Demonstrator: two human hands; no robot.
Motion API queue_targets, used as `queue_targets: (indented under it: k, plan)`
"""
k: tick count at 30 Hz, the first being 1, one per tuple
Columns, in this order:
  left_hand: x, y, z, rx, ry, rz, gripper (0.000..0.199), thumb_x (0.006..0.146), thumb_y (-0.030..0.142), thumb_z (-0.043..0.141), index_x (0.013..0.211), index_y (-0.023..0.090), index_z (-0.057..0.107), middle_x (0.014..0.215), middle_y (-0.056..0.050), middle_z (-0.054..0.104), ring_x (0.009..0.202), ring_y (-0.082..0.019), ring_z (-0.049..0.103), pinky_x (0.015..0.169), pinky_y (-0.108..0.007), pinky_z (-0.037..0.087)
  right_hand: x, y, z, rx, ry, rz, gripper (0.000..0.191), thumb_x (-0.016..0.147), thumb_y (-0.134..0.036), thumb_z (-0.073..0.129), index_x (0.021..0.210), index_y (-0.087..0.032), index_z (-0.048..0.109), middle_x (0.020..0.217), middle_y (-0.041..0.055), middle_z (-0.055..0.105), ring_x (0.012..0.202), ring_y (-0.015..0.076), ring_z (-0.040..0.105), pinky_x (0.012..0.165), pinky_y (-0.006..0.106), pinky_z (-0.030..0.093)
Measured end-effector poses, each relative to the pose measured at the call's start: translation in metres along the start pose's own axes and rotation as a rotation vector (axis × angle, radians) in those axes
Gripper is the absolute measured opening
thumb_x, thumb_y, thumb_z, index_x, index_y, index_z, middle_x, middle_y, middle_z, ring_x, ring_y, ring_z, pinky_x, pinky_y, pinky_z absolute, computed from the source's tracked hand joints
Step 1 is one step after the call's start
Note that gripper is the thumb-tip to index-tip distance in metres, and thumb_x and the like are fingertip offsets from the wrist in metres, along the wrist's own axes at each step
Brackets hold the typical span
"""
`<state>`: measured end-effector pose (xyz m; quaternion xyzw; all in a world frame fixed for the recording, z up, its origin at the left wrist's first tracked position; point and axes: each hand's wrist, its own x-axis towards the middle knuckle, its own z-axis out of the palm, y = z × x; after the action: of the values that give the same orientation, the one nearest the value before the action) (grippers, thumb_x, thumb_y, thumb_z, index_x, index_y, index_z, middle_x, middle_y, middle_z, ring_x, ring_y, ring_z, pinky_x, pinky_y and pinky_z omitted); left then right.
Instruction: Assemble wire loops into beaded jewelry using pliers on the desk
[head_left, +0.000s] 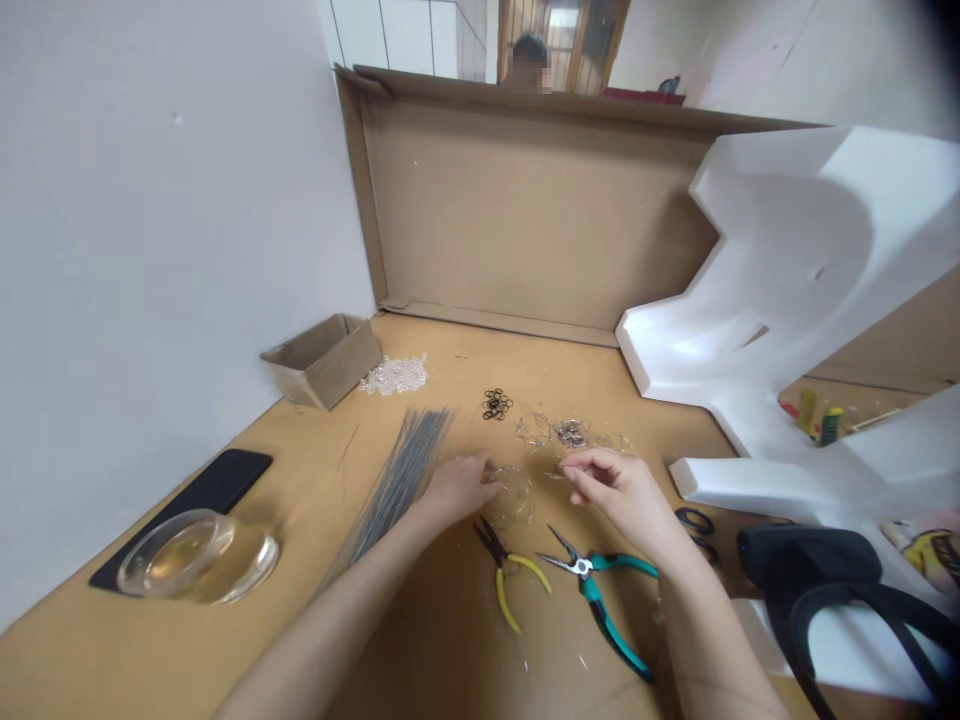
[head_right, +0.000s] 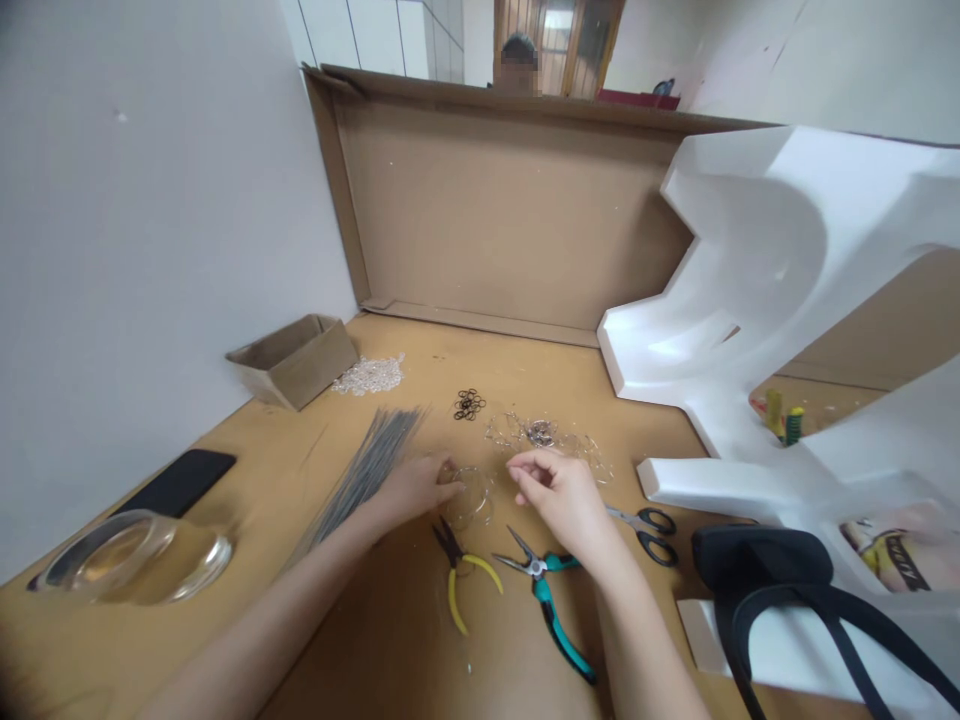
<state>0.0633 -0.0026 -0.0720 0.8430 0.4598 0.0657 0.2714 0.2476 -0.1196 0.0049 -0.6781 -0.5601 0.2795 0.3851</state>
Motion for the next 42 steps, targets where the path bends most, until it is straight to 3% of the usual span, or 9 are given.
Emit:
queue_targets:
  k: [4, 7, 21, 26, 29, 32, 38, 42]
  plan:
    - [0.000, 0.002, 0.000, -0.049, 0.007, 0.056, 0.018, 0.080, 0.030, 0.049, 0.086, 0.019, 0.062, 0.079, -0.004, 0.066, 0.074, -0.018, 0.059, 0.062, -0.024, 0.037, 0.001, 0.004, 0.000, 0.012, 0.012, -0.009, 0.022, 0.079, -0.036, 0.056, 0.084, -0.017, 0.067, 0.062, 0.0020, 0.066, 0.057, 0.0153, 0.062, 0.061, 0.029, 0.049]
    - [0.002, 0.001, -0.001, -0.097, 0.000, 0.101, 0.021, 0.081, 0.031, 0.048, 0.078, 0.017, 0.063, 0.075, -0.003, 0.066, 0.068, -0.015, 0.058, 0.060, -0.023, 0.037, 0.001, 0.004, 0.000, 0.001, 0.023, -0.013, 0.021, 0.079, -0.035, 0.056, 0.084, -0.017, 0.067, 0.059, 0.0014, 0.065, 0.055, 0.0146, 0.061, 0.059, 0.028, 0.049]
    - [0.003, 0.003, 0.016, -0.226, 0.025, 0.175, 0.013, 0.075, 0.022, 0.052, 0.078, 0.017, 0.063, 0.082, -0.003, 0.061, 0.074, -0.013, 0.056, 0.068, -0.023, 0.042, 0.001, 0.005, 0.000, 0.002, 0.063, -0.029, 0.020, 0.078, -0.034, 0.056, 0.083, -0.017, 0.067, 0.060, 0.0013, 0.065, 0.054, 0.0141, 0.061, 0.058, 0.028, 0.049]
    - [-0.005, 0.008, 0.002, -0.383, 0.022, 0.240, 0.016, 0.076, 0.030, 0.054, 0.075, 0.016, 0.063, 0.080, -0.002, 0.059, 0.071, -0.012, 0.054, 0.066, -0.023, 0.041, 0.001, 0.005, 0.000, 0.007, 0.091, -0.035, 0.021, 0.077, -0.035, 0.056, 0.081, -0.017, 0.066, 0.060, 0.0013, 0.064, 0.054, 0.0144, 0.060, 0.057, 0.029, 0.049]
    - [-0.017, 0.016, -0.013, -0.554, -0.158, 0.178, 0.026, 0.079, 0.041, 0.051, 0.082, 0.017, 0.061, 0.064, 0.002, 0.056, 0.052, -0.010, 0.048, 0.051, -0.021, 0.037, -0.003, 0.002, 0.000, 0.017, 0.106, -0.045, 0.021, 0.078, -0.035, 0.057, 0.081, -0.017, 0.066, 0.058, 0.0011, 0.063, 0.054, 0.0148, 0.060, 0.058, 0.029, 0.049]
    - [-0.030, 0.026, -0.028, -0.668, -0.273, 0.176, 0.026, 0.079, 0.040, 0.052, 0.083, 0.016, 0.060, 0.060, 0.003, 0.052, 0.050, -0.008, 0.047, 0.048, -0.019, 0.035, -0.006, -0.003, -0.001, 0.027, 0.096, -0.044, 0.021, 0.078, -0.036, 0.057, 0.081, -0.017, 0.066, 0.057, 0.0005, 0.062, 0.054, 0.0148, 0.060, 0.058, 0.029, 0.048]
    - [-0.051, 0.046, -0.048, -0.458, -0.095, 0.293, 0.015, 0.079, 0.029, 0.052, 0.079, 0.018, 0.063, 0.066, 0.002, 0.057, 0.059, -0.009, 0.048, 0.053, -0.019, 0.035, -0.012, -0.010, 0.000, 0.082, 0.064, -0.048, 0.020, 0.078, -0.037, 0.058, 0.081, -0.019, 0.066, 0.056, -0.0006, 0.061, 0.052, 0.0135, 0.059, 0.056, 0.028, 0.047]
    - [-0.059, 0.054, -0.052, -0.352, -0.045, 0.336, 0.010, 0.079, 0.024, 0.053, 0.080, 0.019, 0.061, 0.068, 0.002, 0.058, 0.060, -0.009, 0.049, 0.056, -0.020, 0.036, -0.017, -0.013, 0.000, 0.077, 0.050, -0.080, 0.019, 0.079, -0.035, 0.058, 0.080, -0.018, 0.066, 0.065, 0.0016, 0.063, 0.050, 0.0124, 0.059, 0.053, 0.026, 0.047]
